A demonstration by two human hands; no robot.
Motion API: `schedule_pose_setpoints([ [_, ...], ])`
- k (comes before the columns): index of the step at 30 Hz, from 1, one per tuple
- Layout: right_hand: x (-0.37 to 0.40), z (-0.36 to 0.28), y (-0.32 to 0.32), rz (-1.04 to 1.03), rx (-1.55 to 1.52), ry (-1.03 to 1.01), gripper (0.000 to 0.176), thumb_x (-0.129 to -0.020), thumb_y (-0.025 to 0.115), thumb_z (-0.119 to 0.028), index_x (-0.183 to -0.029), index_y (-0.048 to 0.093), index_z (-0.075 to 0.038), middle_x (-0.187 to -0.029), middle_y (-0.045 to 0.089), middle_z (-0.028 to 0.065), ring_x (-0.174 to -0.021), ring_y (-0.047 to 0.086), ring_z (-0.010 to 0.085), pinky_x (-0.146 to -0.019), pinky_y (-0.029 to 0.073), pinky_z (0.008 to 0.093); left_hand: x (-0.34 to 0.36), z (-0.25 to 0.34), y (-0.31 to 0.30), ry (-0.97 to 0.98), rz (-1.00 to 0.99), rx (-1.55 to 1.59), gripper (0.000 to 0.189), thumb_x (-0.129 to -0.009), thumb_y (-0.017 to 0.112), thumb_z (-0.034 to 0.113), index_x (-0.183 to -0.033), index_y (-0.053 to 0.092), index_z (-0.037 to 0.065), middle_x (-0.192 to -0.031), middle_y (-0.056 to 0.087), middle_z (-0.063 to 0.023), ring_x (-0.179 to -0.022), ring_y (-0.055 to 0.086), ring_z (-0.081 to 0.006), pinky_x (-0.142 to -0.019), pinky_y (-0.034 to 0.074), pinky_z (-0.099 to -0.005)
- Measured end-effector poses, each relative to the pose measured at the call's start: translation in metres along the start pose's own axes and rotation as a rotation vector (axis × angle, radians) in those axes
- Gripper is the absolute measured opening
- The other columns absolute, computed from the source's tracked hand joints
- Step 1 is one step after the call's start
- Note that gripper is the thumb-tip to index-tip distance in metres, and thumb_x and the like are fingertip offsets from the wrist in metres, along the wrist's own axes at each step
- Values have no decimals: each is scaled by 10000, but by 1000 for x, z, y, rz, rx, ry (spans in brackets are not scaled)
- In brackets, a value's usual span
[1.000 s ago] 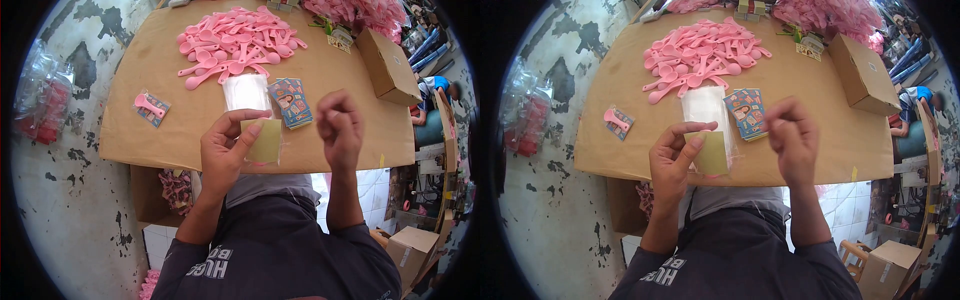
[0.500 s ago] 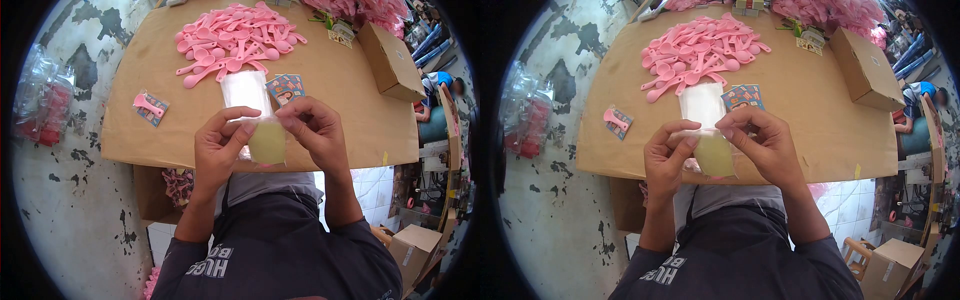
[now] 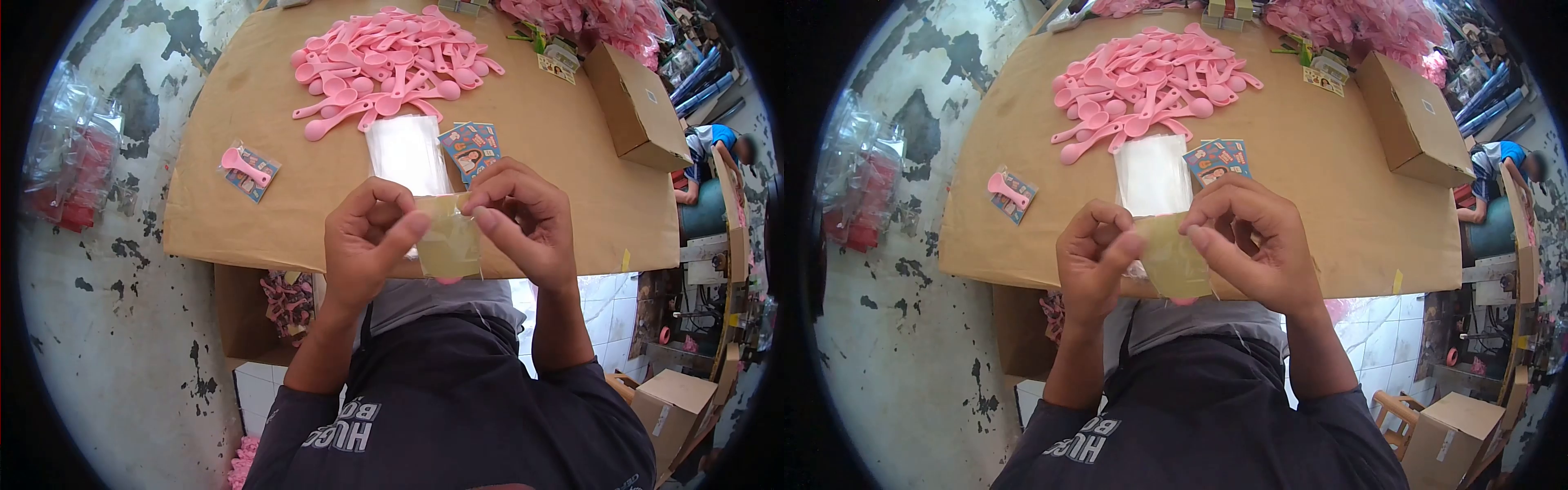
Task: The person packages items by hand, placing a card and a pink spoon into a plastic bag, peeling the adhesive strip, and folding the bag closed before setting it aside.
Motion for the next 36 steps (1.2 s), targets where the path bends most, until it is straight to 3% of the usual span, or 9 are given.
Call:
schedule_pose_setpoints([
  [6, -3, 16, 5, 118, -120, -10, 267, -896, 768, 7, -1117, 637, -66, -940, 590, -32, -712, 455, -7, -587, 360, 183, -5, 11, 19, -101, -42, 41, 381, -969, 701, 0, -1323, 562, -23, -1121, 751, -176, -1045, 709, -166, -863, 585, -290],
  [9, -3, 14, 5, 131, -262, -92, 355, -892, 791, -5, -1187, 610, -82, -951, 592, -47, -717, 463, -5, -587, 376, 188, -3, 2, 11, -145, -176, -252, 431, -964, 703, -5, -1384, 609, -17, -1122, 763, -181, -1013, 723, -165, -897, 583, -304],
  [12, -2, 15, -2, 100, -88, 50, 314, -884, 786, -8, -1148, 628, -67, -968, 615, -15, -720, 497, 20, -627, 404, 199, -3, 18, -6, 94, -116, -584, 294, -963, 690, -24, -1257, 698, -31, -1109, 774, -152, -1001, 728, -172, -911, 580, -324],
  [14, -6, 13, -17, 157, 555, 12, 274, -889, 774, -63, -1126, 638, -46, -1007, 649, 35, -758, 576, 121, -672, 454, 262, -7, 40, -25, 308, 69, -594, 261, -959, 675, -47, -1215, 724, -30, -1140, 772, -129, -1044, 726, -178, -939, 566, -325],
  [16, -10, 16, -28, 230, 688, -28, 276, -893, 765, -101, -1136, 646, -40, -1045, 659, 59, -833, 595, 190, -730, 475, 314, -6, 60, -49, 373, 275, -760, 277, -942, 668, -69, -1210, 720, -21, -1198, 756, -141, -1158, 703, -207, -1017, 533, -339],
  [20, -18, 23, -33, 305, 943, -125, 413, -916, 747, -251, -1264, 635, -59, -1236, 644, 135, -1133, 570, 358, -952, 478, 450, -15, 77, -88, 413, 270, -1148, 374, -913, 575, -140, -1245, 691, -13, -1280, 719, -168, -1297, 637, -265, -1104, 477, -380],
  [22, -22, 30, -25, 288, 976, -108, 491, -904, 755, -290, -1325, 611, -81, -1310, 604, 167, -1213, 534, 379, -1016, 447, 469, -13, 63, -106, 217, 261, -1458, 533, -851, 446, -186, -1304, 651, 7, -1352, 671, -186, -1384, 564, -315, -1144, 433, -418],
  [32, -41, 56, -3, 158, 1104, -18, 644, -868, 758, -332, -1447, 551, -141, -1456, 516, 238, -1370, 464, 425, -1139, 367, 521, -14, 30, -47, 332, 174, -1127, 697, -786, 372, -176, -1404, 613, 36, -1407, 641, -183, -1402, 548, -310, -1122, 427, -363],
  [36, -42, 68, -7, 160, 1098, 54, 613, -863, 742, -292, -1421, 565, -110, -1427, 533, 232, -1336, 493, 415, -1115, 398, 508, -19, 16, -26, 330, 23, -1124, 576, -793, 455, -153, -1308, 648, 20, -1376, 632, -209, -1334, 572, -383, -1095, 454, -471],
])
Point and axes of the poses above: each hand's wrist, its own x-axis away from the middle knuckle, its own y-axis out of the palm, z = x × y, the point moved 6 cm from there along -x, towards the middle knuckle
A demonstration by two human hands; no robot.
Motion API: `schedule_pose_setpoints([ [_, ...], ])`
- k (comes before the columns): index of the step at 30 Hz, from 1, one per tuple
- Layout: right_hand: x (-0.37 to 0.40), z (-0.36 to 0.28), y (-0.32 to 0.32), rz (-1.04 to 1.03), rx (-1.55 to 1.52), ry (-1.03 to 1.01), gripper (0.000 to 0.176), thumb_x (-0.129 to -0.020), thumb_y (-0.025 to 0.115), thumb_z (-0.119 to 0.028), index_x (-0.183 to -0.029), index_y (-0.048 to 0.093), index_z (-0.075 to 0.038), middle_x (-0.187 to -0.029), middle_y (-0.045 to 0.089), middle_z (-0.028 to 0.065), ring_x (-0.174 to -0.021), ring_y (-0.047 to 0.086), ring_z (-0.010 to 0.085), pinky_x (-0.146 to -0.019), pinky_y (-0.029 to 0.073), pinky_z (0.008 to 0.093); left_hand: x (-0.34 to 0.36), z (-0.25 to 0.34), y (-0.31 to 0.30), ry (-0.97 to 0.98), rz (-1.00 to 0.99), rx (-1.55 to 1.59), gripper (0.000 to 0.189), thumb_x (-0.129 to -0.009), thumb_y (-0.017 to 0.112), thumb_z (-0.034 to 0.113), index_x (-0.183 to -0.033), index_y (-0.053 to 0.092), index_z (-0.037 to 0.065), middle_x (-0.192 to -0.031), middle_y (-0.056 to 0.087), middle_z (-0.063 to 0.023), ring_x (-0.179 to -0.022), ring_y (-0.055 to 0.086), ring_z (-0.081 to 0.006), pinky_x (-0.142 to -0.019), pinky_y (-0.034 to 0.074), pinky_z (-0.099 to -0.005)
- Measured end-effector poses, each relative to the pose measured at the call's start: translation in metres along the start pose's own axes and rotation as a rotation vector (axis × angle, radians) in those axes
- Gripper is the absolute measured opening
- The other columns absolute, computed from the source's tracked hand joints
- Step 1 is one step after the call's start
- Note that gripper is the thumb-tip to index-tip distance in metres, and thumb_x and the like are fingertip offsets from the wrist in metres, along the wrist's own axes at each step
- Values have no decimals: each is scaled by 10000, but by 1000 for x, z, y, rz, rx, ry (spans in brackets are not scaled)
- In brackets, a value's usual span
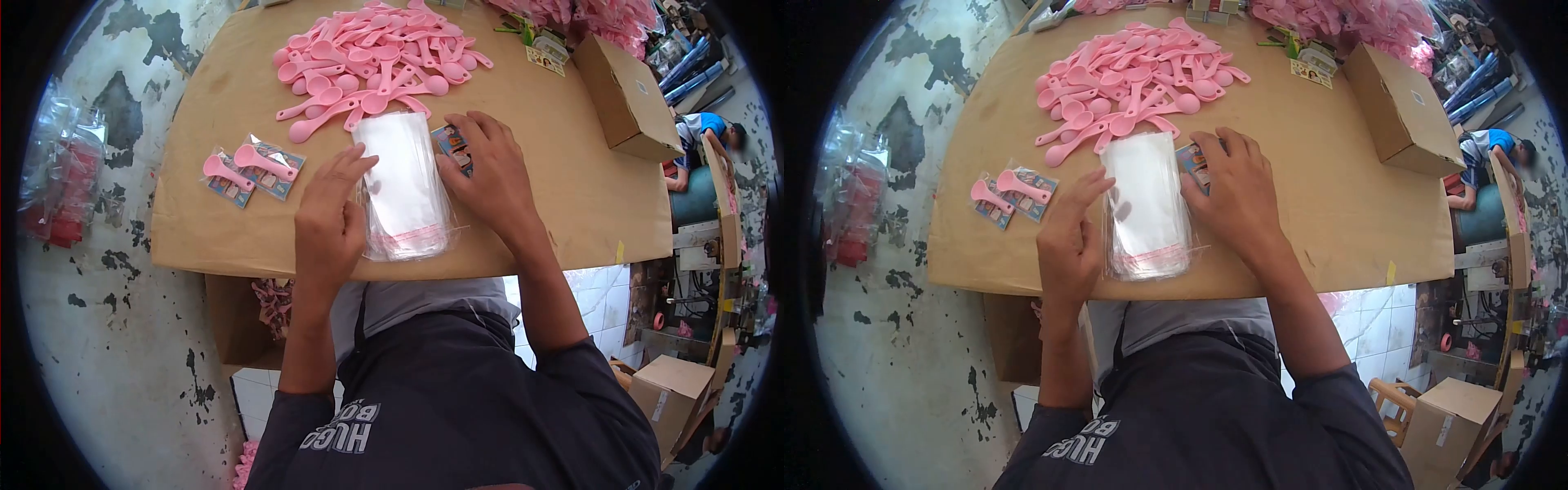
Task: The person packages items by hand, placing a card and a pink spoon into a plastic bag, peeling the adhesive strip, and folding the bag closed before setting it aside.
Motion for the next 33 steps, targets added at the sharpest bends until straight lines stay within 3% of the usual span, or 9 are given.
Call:
schedule_pose_setpoints([
  [5, 1, -2, -2, 50, 25, 87, 570, -834, 736, -258, -1358, 612, -73, -1341, 566, 210, -1245, 540, 399, -1036, 464, 495, 2, -9, 1, -28, 72, -96, 512, -811, 509, -115, -1287, 652, 10, -1241, 669, -203, -1171, 624, -394, -1017, 475, -495],
  [7, 0, -2, -2, 47, 47, 80, 565, -823, 736, -248, -1349, 619, -77, -1330, 570, 207, -1220, 547, 398, -1031, 464, 498, 5, -13, -3, -50, 103, -282, 531, -836, 497, -107, -1326, 651, 29, -1148, 671, -160, -1009, 652, -279, -809, 552, -362],
  [10, 2, -1, -2, 28, 78, 74, 559, -804, 737, -228, -1334, 629, -88, -1307, 578, 201, -1170, 558, 395, -1018, 469, 498, 10, -20, 3, -205, 41, -147, 516, -854, 507, -96, -1336, 641, 29, -1080, 644, -130, -895, 614, -218, -713, 547, -320],
  [14, 7, 8, -9, 1, 108, 81, 549, -790, 738, -204, -1319, 634, -102, -1274, 586, 193, -1131, 557, 388, -1002, 480, 479, 9, -20, 7, -219, 10, -86, 522, -853, 510, -98, -1344, 634, 28, -1065, 643, -116, -839, 587, -174, -689, 532, -290],
  [16, 11, 17, -14, 8, 101, 92, 546, -791, 736, -195, -1318, 633, -102, -1273, 586, 190, -1131, 553, 387, -999, 484, 475, 6, -18, 10, -237, 5, 64, 522, -819, 517, -83, -1322, 619, 8, -1021, 643, -151, -957, 603, -330, -877, 490, -443],
  [20, 22, 31, -27, 0, 88, 169, 550, -793, 728, -175, -1329, 624, -107, -1279, 576, 188, -1135, 544, 383, -996, 492, 473, 5, -14, 12, -223, -20, 57, 537, -815, 509, -94, -1331, 614, 11, -1029, 653, -155, -952, 613, -324, -873, 494, -438],
  [22, 26, 39, -33, -14, 87, 197, 549, -805, 725, -177, -1340, 620, -114, -1302, 569, 192, -1157, 543, 387, -999, 494, 471, 6, -14, 14, -183, -25, 57, 522, -864, 488, -115, -1351, 625, 16, -1044, 656, -95, -812, 583, -137, -710, 518, -282],
  [27, 32, 45, -45, 7, 37, 218, 548, -853, 761, -259, -1363, 610, -129, -1404, 533, 213, -1266, 518, 411, -1054, 459, 490, 8, -17, 18, -264, -31, 170, 480, -899, 476, -100, -1347, 619, -3, -1050, 681, -84, -817, 588, -116, -717, 512, -268],
  [33, 27, -2, -68, 156, 48, 49, 589, -870, 794, -416, -1345, 623, -112, -1477, 496, 234, -1354, 474, 432, -1121, 366, 546, 12, -13, 14, -358, -20, 247, 453, -930, 463, -80, -1353, 611, -7, -1114, 701, -110, -875, 628, -121, -784, 544, -266],
])
Point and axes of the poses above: each hand's wrist, its own x-axis away from the middle knuckle, its own y-axis out of the palm, z = x × y, the point moved 6 cm from there along -x, towards the middle knuckle
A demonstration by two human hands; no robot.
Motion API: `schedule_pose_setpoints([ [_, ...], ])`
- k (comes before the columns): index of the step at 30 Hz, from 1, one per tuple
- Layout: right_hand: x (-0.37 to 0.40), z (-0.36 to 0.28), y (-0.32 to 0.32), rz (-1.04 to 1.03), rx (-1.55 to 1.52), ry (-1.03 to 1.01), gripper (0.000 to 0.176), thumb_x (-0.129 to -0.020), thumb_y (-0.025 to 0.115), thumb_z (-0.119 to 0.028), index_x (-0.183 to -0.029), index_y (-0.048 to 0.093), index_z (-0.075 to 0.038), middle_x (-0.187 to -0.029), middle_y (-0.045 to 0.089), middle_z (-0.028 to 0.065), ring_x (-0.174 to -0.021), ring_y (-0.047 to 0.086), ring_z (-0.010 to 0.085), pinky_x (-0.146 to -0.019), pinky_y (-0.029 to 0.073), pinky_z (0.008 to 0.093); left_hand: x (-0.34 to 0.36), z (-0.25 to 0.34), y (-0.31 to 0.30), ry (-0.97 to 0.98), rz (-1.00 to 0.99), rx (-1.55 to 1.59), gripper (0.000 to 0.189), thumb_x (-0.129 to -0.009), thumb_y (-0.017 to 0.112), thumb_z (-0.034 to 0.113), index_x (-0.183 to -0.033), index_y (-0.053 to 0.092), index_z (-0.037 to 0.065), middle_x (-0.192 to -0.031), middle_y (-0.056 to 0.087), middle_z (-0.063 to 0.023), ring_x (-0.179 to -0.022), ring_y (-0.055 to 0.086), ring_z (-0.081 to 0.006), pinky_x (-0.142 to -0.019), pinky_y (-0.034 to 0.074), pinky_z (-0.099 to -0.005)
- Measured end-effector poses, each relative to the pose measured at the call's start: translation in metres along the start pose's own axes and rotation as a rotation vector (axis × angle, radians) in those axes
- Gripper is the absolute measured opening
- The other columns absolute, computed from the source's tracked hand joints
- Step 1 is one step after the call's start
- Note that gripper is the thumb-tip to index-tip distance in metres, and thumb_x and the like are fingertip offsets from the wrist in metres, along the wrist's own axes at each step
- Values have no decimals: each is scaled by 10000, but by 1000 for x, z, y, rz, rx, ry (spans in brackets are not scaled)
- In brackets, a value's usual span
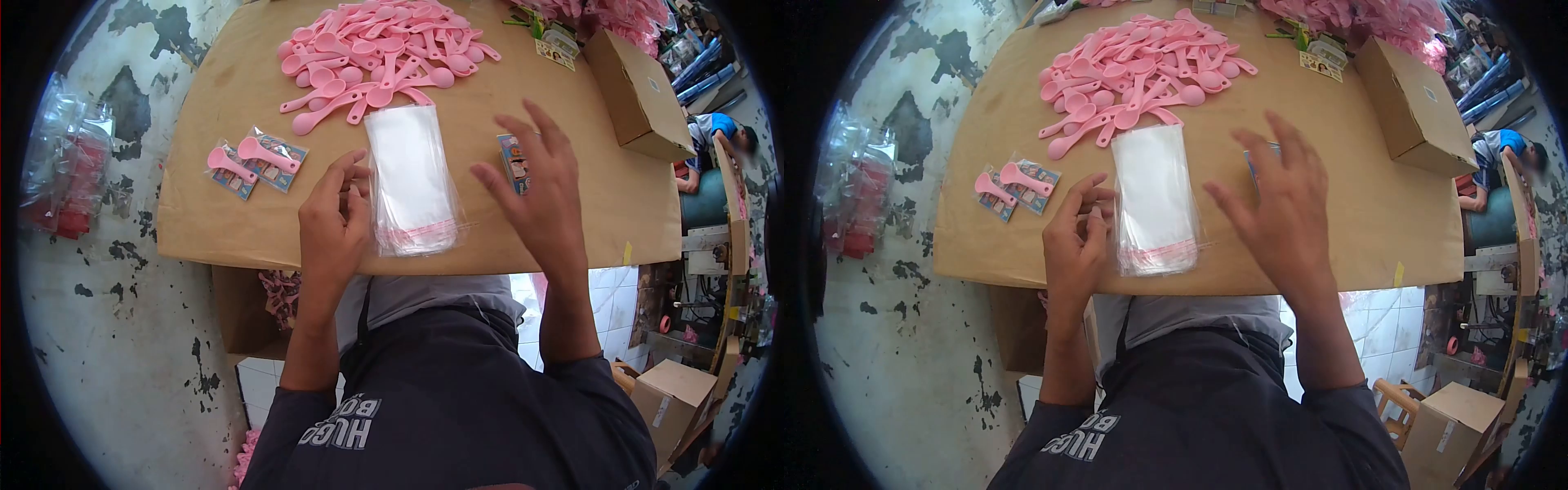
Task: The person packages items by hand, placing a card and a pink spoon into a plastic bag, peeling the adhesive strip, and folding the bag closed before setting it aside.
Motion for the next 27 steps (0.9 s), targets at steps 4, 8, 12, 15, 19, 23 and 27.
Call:
schedule_pose_setpoints([
  [4, 7, -19, 18, -106, -81, -125, 519, -861, 802, -366, -1283, 656, -101, -1462, 519, 206, -1319, 493, 407, -1110, 372, 528, 3, -2, 6, -36, -32, 69, 438, -957, 456, -69, -1368, 599, -13, -1170, 697, -136, -968, 667, -150, -870, 579, -295],
  [8, 26, -44, 35, -253, -143, -308, 454, -829, 818, -320, -1206, 673, -113, -1427, 552, 164, -1278, 514, 361, -1091, 360, 488, 2, 1, 12, -72, -66, 142, 422, -973, 459, -60, -1372, 594, -24, -1187, 691, -141, -996, 671, -151, -887, 583, -295],
  [12, 32, -41, 50, -303, -186, -248, 364, -827, 810, -269, -1135, 690, -116, -1378, 589, 119, -1263, 526, 319, -1066, 355, 470, 1, -3, 14, -65, -60, 163, 403, -983, 465, -56, -1359, 606, -24, -1184, 689, -126, -986, 657, -129, -866, 580, -282],
  [15, 29, -36, 52, -222, -183, -243, 238, -849, 790, -216, -1045, 713, -105, -1296, 638, 82, -1220, 549, 289, -1031, 372, 466, 3, 2, 7, -35, -1, 106, 361, -995, 488, -44, -1330, 623, -22, -1161, 685, -103, -971, 629, -100, -812, 555, -261],
  [19, 21, -34, 40, -110, -264, -243, 137, -868, 777, -176, -952, 719, -85, -1198, 675, 71, -1159, 575, 273, -1008, 380, 446, 6, 0, 3, -45, 85, 190, 218, -1035, 566, 43, -1211, 672, -28, -1003, 677, -41, -887, 584, -60, -721, 491, -228],
  [23, 14, -34, 27, -39, -359, -175, 106, -866, 774, -122, -951, 725, -83, -1162, 679, 76, -1113, 583, 272, -964, 406, 422, 7, 7, 5, -2, 27, 145, 204, -1053, 604, 134, -1113, 700, -36, -912, 677, -24, -822, 574, -55, -713, 481, -219],
  [27, 12, -43, 14, -18, -385, -166, 111, -853, 782, -84, -953, 738, -66, -1156, 691, 100, -1095, 607, 298, -935, 463, 418, 6, 14, 12, -88, -113, 367, 316, -1058, 628, 264, -1092, 737, -30, -905, 702, -53, -747, 597, -77, -631, 470, -236],
])
Point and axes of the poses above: each hand's wrist, its own x-axis away from the middle knuckle, its own y-axis out of the palm, z = x × y, the point moved 6 cm from there along -x, towards the middle knuckle
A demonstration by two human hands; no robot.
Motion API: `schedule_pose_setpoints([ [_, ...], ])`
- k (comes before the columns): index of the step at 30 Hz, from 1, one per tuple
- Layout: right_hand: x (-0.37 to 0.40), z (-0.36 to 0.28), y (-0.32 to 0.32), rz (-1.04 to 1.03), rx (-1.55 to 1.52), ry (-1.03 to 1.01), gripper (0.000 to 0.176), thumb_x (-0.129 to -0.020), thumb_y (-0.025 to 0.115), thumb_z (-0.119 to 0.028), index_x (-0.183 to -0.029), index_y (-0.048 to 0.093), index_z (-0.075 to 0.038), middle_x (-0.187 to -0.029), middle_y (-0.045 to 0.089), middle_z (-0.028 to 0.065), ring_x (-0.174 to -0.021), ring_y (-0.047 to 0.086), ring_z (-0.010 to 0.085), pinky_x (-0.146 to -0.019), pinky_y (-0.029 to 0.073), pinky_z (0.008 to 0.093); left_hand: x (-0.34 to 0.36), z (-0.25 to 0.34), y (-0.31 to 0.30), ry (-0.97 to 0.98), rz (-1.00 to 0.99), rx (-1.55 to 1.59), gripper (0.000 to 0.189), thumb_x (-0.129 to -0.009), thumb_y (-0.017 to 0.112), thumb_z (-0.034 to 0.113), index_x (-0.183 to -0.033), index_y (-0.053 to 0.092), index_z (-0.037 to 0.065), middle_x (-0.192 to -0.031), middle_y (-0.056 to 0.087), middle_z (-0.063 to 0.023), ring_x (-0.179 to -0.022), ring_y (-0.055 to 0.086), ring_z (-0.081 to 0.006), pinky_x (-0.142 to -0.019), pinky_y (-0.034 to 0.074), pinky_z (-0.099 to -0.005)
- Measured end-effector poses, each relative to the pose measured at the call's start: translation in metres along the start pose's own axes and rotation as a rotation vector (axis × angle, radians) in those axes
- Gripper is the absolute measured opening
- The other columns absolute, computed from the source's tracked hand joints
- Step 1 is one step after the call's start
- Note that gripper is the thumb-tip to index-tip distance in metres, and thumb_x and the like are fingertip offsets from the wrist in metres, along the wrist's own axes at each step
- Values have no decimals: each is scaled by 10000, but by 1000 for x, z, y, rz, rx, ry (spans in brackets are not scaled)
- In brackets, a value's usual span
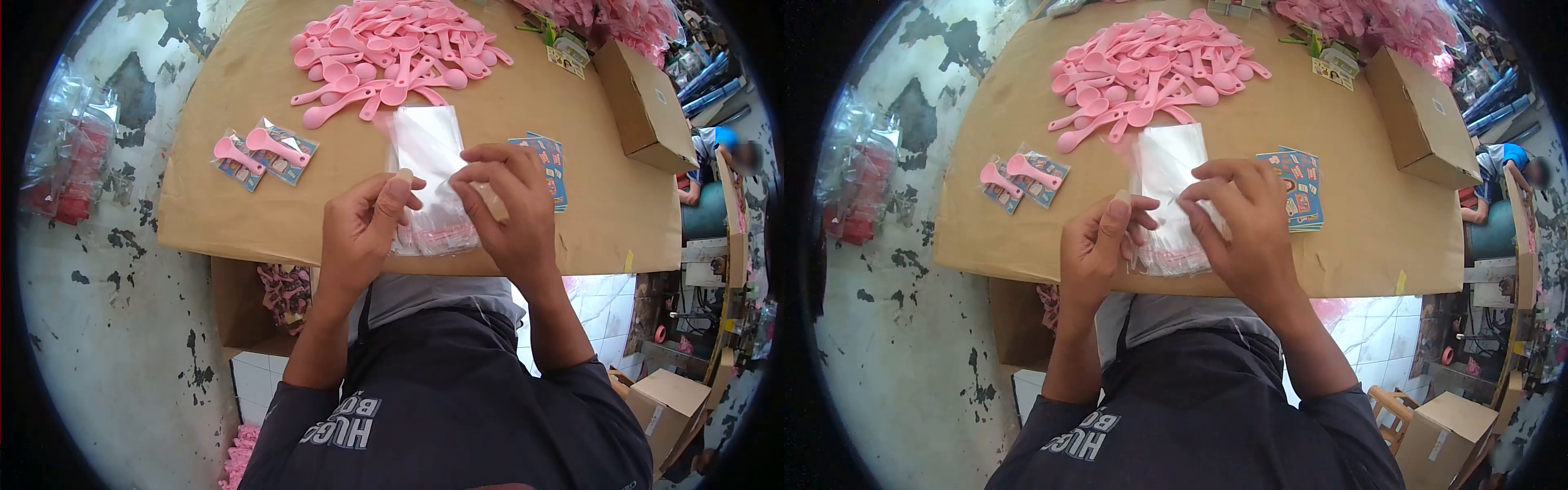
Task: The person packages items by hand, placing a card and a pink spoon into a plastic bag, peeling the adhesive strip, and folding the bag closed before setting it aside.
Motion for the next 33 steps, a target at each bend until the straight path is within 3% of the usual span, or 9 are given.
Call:
schedule_pose_setpoints([
  [4, 5, -24, 6, -42, -5, -160, 119, -826, 797, -106, -927, 735, -95, -1140, 671, 58, -1058, 582, 288, -894, 452, 418, 0, -5, 12, -161, -137, 331, 445, -1087, 570, 361, -1170, 709, -53, -971, 738, -86, -843, 678, -100, -691, 534, -240],
  [8, 8, -19, -5, -85, -110, -153, 153, -832, 820, -160, -924, 731, -76, -1136, 660, 80, -1054, 580, 281, -900, 455, 424, -3, -2, 12, -172, -94, 425, 352, -1090, 562, 267, -1195, 663, -54, -1015, 754, -149, -893, 732, -171, -782, 584, -277],
  [13, 15, 49, -55, 159, 294, 316, 367, -871, 828, -269, -1069, 647, -19, -1035, 624, 133, -997, 584, 300, -842, 472, 430, -3, -6, 6, -187, -23, 647, 380, -1053, 593, 135, -1388, 508, -23, -1224, 692, -243, -1103, 725, -305, -922, 616, -376],
  [16, 32, 77, -67, 82, 378, 557, 423, -891, 829, -307, -1090, 615, -1, -907, 613, 102, -868, 602, 229, -747, 487, 391, -6, -10, 9, -175, 52, 646, 343, -1036, 645, 147, -1297, 575, -64, -1165, 716, -244, -1083, 732, -324, -898, 621, -389],
  [19, 45, 104, -59, 6, 29, 681, 434, -907, 824, -331, -1061, 617, 17, -796, 604, 50, -750, 588, 132, -661, 482, 326, -7, -21, 10, -138, 38, 624, 318, -1020, 672, 134, -1263, 608, -61, -1144, 726, -232, -1067, 738, -323, -890, 623, -385],
  [22, 54, 128, -53, 127, -214, 677, 401, -923, 808, -333, -983, 634, 24, -768, 629, 24, -682, 567, 77, -618, 467, 276, -9, -22, 12, -141, 90, 664, 287, -1023, 670, 142, -1233, 636, -50, -1124, 735, -221, -1053, 743, -325, -881, 625, -381],
  [29, 59, 147, -67, 137, -177, 741, 287, -985, 738, -253, -988, 706, 32, -824, 681, 33, -696, 577, 75, -636, 471, 259, -12, -11, 20, -137, 84, 808, 290, -1053, 606, 119, -1287, 607, -52, -1265, 695, -207, -1180, 695, -296, -995, 594, -394],
  [31, 52, 122, -82, 338, 147, 509, 251, -1010, 702, -217, -1067, 714, 27, -811, 678, 12, -677, 571, 67, -627, 464, 254, -12, -11, 20, -136, 107, 805, 335, -1037, 641, 132, -1295, 576, -71, -1275, 670, -264, -1203, 679, -349, -1004, 592, -415],
  [33, 50, 111, -82, 380, 1, 488, 242, -1017, 691, -208, -1071, 714, 27, -802, 672, 8, -672, 571, 65, -619, 462, 251, -12, -10, 20, -128, 110, 813, 338, -1037, 640, 128, -1299, 570, -73, -1278, 667, -267, -1202, 679, -351, -1007, 590, -415],
])
Point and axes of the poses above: each hand's wrist, its own x-axis away from the middle knuckle, its own y-axis out of the palm, z = x × y, the point moved 6 cm from there along -x, towards the middle knuckle
